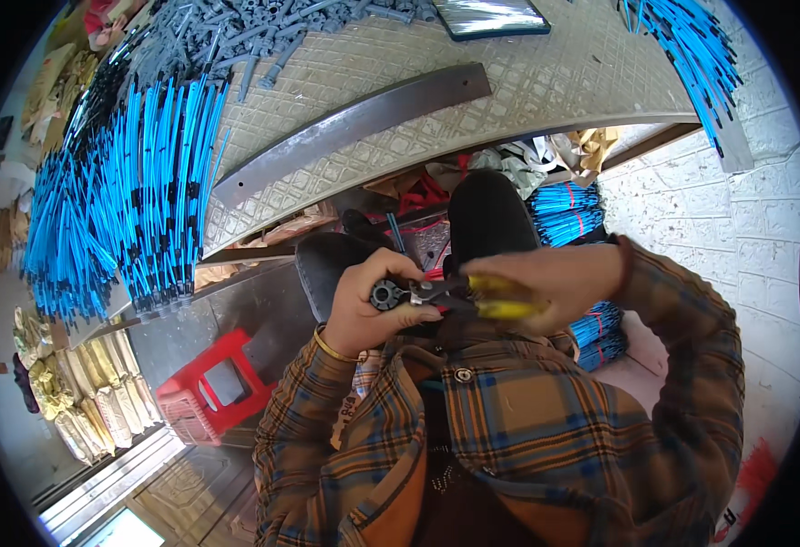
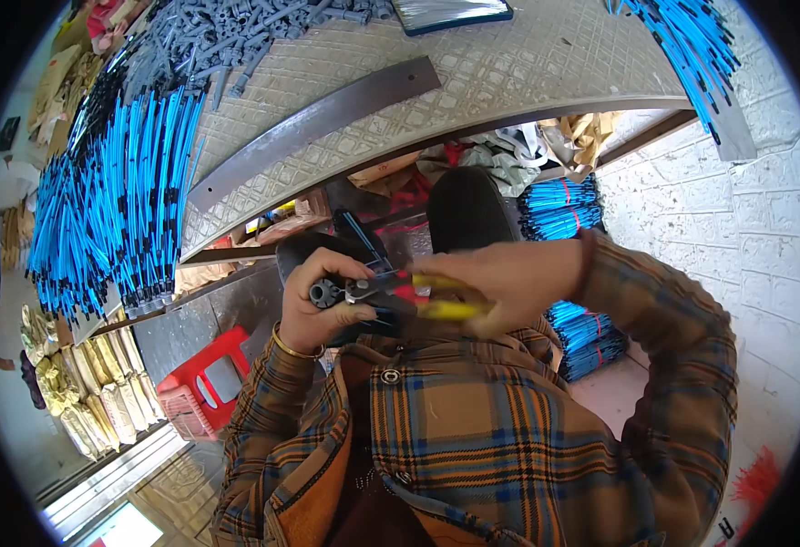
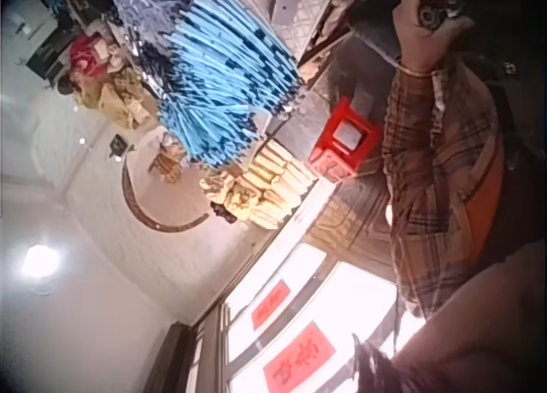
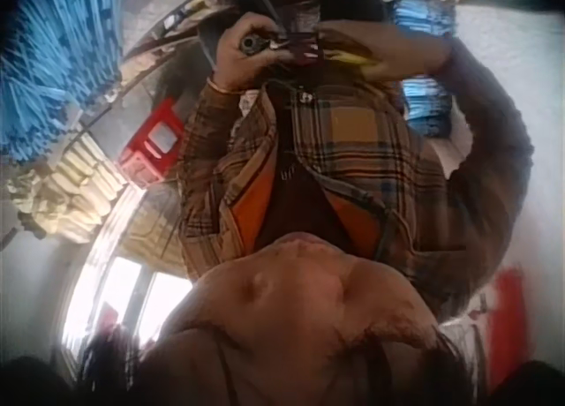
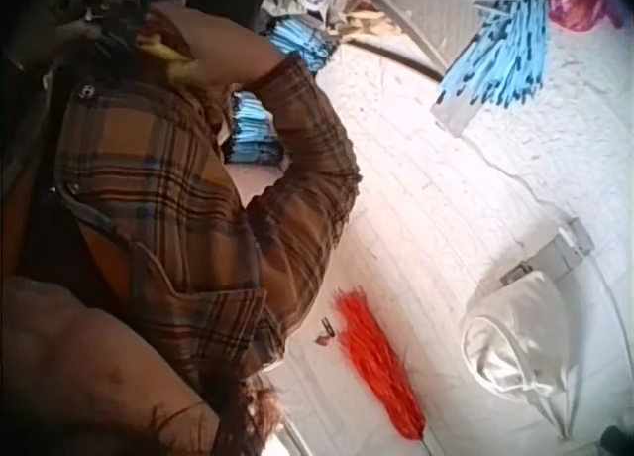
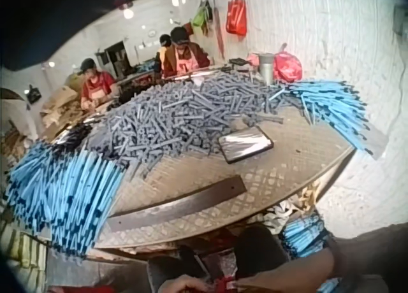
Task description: The person gathers umbrella ribs, threads a wire through the ends of the ribs, attaches a plastic hub to the assembly, and twists and trims the wire using pliers.
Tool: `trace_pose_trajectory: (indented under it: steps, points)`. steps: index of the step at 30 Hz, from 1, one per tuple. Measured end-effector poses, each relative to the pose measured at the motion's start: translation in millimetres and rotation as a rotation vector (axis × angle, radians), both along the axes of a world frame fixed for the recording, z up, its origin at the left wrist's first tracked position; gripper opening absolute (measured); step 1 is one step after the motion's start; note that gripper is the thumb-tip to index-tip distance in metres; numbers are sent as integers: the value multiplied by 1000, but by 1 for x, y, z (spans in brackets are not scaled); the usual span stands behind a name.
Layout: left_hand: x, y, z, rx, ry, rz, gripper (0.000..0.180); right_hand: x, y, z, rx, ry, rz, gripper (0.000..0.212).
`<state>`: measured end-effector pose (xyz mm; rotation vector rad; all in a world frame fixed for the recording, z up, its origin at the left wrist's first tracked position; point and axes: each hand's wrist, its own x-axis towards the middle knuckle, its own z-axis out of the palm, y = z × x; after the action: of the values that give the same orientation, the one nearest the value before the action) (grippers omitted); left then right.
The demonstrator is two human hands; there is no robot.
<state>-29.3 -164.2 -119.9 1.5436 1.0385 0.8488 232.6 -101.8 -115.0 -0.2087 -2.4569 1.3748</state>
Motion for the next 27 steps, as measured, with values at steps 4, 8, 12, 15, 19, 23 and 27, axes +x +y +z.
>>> trace_pose_trajectory:
  steps: [4, 8, 12, 15, 19, 23, 27]
  points:
    - [1, 4, 0, -86, -90, 87, 43, 13, 8, 6, -1194, -590, 140, 58]
    - [-2, 0, -1, -29, -16, -37, 43, -8, -22, -32, -2063, -127, 702, 52]
    - [-4, 1, -7, -17, -63, 84, 44, 2, -6, -15, -685, -143, 61, 53]
    - [-7, 2, -4, -156, -73, 109, 44, 8, 8, -1, -139, -263, -43, 65]
    - [-6, 6, -4, -37, -39, -32, 44, 14, -23, -54, -1920, -225, 362, 58]
    - [-6, 6, -8, -36, -98, 81, 44, 4, -1, 2, -993, -512, 97, 55]
    - [-8, 10, -5, -105, -154, 162, 43, -2, -1, 7, 540, -117, -281, 54]
